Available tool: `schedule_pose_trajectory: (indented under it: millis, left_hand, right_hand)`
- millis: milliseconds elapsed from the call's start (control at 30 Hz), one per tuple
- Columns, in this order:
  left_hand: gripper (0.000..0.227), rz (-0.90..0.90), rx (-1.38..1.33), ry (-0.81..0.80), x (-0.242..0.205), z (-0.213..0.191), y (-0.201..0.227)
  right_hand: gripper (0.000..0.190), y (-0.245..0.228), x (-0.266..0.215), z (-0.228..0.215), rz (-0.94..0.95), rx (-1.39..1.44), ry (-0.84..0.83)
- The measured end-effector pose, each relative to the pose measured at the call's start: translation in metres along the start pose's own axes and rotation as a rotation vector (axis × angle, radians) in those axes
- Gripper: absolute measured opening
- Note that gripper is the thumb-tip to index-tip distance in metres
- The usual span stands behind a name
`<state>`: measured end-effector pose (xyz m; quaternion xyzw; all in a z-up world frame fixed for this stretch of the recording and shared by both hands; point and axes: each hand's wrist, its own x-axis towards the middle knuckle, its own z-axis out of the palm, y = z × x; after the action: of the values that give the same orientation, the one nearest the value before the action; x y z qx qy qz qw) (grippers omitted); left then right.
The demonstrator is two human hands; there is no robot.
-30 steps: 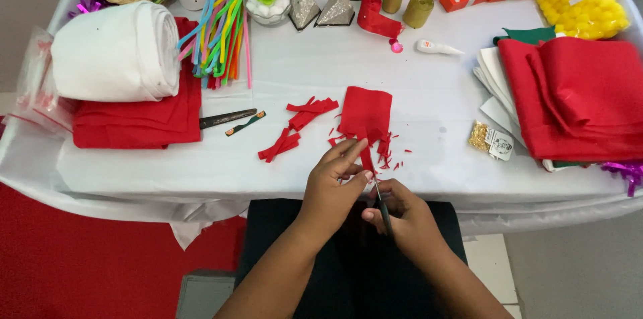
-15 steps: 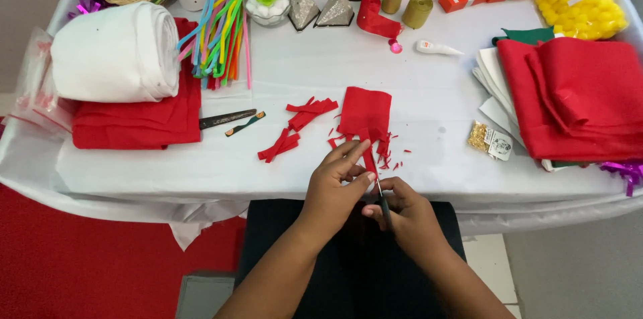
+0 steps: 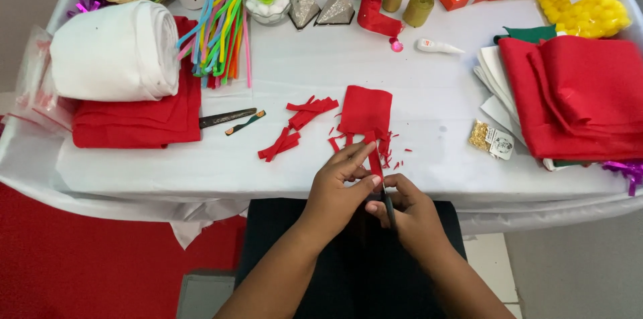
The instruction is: Using scissors to cut a piece of red fabric into thin, fringe-like strips as part of a handicraft project.
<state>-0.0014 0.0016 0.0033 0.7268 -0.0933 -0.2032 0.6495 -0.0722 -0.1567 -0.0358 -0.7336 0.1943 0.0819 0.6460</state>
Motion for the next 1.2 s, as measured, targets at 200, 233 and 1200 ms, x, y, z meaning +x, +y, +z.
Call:
schedule_pose_trajectory:
  millis: [200,233,1200]
  left_hand:
    - [0.056,0.008,-0.005,-0.012,0.001,-0.001,-0.004]
    - [0.056,0.007,-0.006,-0.011,0.001,-0.001,-0.004]
    - [0.065,-0.002,-0.061,-0.096,0.004,-0.004,-0.005]
  right_hand:
    - [0.034,-0.006,-0.002,0.002,-0.004,-0.033,0.004]
    - [0.034,-0.004,-0.002,0.002,-0.004,-0.033,0.003]
    - [0.027,-0.007,0.005,-0.016,0.057,-0.11,0.007]
